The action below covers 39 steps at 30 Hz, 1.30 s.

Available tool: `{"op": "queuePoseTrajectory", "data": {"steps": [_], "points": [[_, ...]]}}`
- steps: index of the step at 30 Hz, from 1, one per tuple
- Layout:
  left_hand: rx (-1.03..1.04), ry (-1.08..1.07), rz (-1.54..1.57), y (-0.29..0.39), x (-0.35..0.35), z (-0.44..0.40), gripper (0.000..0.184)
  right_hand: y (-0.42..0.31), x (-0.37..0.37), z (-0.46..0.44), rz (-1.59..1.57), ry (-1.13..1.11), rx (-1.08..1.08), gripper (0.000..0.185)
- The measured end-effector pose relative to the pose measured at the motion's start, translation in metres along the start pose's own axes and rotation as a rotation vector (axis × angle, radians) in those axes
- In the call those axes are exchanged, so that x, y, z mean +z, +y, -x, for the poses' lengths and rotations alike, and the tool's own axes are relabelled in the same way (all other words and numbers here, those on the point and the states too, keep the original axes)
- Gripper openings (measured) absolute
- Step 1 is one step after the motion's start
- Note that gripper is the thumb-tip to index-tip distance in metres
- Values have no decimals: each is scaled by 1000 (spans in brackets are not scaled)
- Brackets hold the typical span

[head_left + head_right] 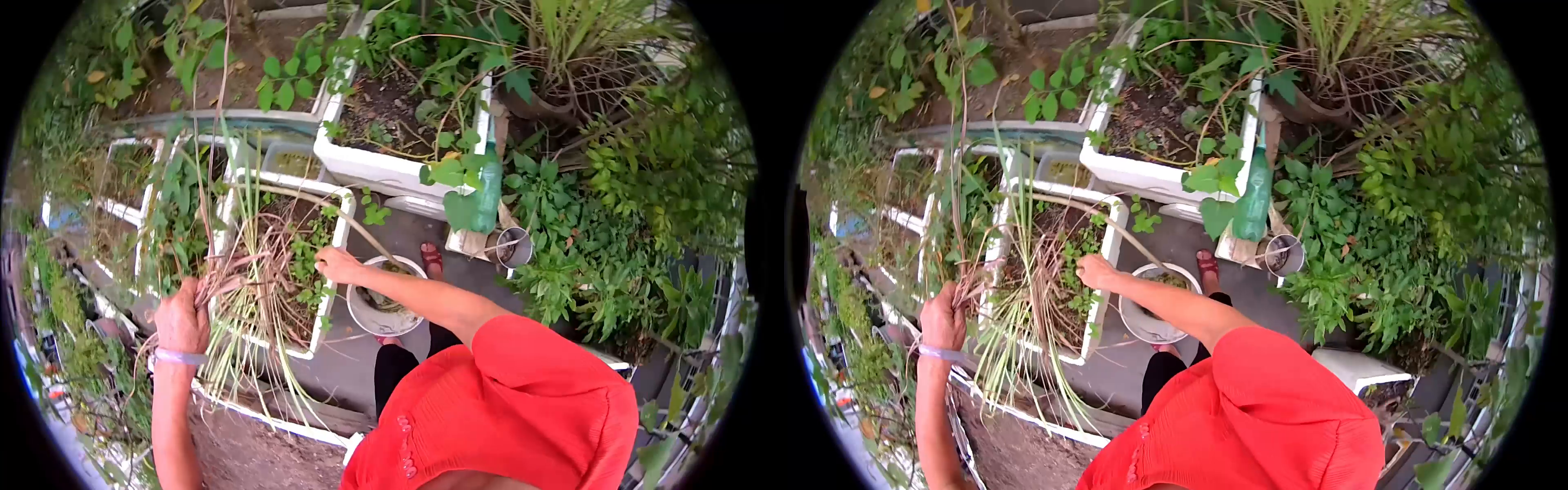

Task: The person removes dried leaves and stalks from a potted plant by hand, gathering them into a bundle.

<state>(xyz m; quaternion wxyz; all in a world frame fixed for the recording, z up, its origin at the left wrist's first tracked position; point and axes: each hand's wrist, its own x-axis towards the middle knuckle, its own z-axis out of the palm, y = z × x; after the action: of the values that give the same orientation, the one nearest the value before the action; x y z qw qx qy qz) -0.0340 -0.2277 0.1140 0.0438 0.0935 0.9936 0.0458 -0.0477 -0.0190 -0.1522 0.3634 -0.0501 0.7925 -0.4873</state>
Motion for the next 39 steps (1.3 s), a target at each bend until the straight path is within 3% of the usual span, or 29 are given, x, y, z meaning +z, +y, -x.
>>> {"op": "queuePoseTrajectory", "data": {"steps": [2, 4, 5, 6, 7, 8, 10, 14, 16, 18, 19, 20, 22, 23, 25, 26, 27, 31, 32, 34, 35, 36, 38, 39], "points": [[150, -51, 36, 40, 11, -27, 3, 50, -46, 28, 53, 117, 82, 24], [220, -126, 49, 91, 17, -56, 7, 102, -101, 69, -15, 398, -37, 21], [293, -121, 54, 106, 27, -67, 10, 118, -131, 96, -187, 474, -25, 20], [365, -157, 68, 124, 30, -82, 10, 118, -165, 130, -254, 550, 149, 19], [419, -149, 82, 142, 35, -97, 11, 136, -191, 149, -320, 736, 97, 19], [470, -143, 98, 160, 41, -109, 12, 152, -220, 171, -268, 779, 152, 20], [492, -206, 148, 211, 49, -142, 14, 149, -289, 233, -649, 978, 102, 25], [448, -308, 210, 258, 71, -172, 18, 208, -348, 247, -688, 1167, 263, 24], [424, -357, 260, 273, 84, -179, 19, 228, -371, 230, -579, 1221, 365, 27], [330, -423, 452, 282, 101, -182, 17, 249, -396, 201, -222, 1361, 413, 26], [311, -392, 610, 284, 116, -182, 16, 262, -409, 186, -35, 1419, 432, 25], [281, -324, 752, 290, 126, -180, 18, 280, -424, 169, -48, 1503, 350, 27], [72, -474, 818, 312, 115, -181, 31, 309, -444, 136, 410, 1652, 512, 26], [-19, -541, 832, 320, 117, -181, 33, 316, -448, 126, 243, 1567, 632, 25], [2, -444, 946, 338, 134, -181, 30, 300, -451, 111, -86, 1364, 855, 24], [25, -398, 996, 345, 143, -183, 29, 288, -442, 106, -67, 1527, 663, 26], [-26, -523, 1003, 352, 142, -187, 24, 268, -431, 105, -37, 1573, 485, 28], [-156, -727, 1167, 377, 158, -205, 36, 178, -359, 121, -359, 1415, 115, 26], [-139, -677, 1182, 383, 162, -208, 36, 151, -345, 140, -400, 1295, 119, 27], [-109, -578, 1208, 397, 170, -209, 36, 112, -324, 157, -450, 1328, -200, 28], [1, -473, 1351, 400, 187, -207, 35, 99, -318, 167, -752, 1112, -184, 26], [49, -516, 1361, 402, 191, -205, 35, 87, -317, 176, -1118, 911, -350, 26], [140, -598, 1385, 407, 196, -201, 37, 87, -314, 170, -1247, 904, -449, 25], [40, -581, 1494, 414, 203, -195, 35, 90, -318, 170, -1235, 873, -377, 25]]}}
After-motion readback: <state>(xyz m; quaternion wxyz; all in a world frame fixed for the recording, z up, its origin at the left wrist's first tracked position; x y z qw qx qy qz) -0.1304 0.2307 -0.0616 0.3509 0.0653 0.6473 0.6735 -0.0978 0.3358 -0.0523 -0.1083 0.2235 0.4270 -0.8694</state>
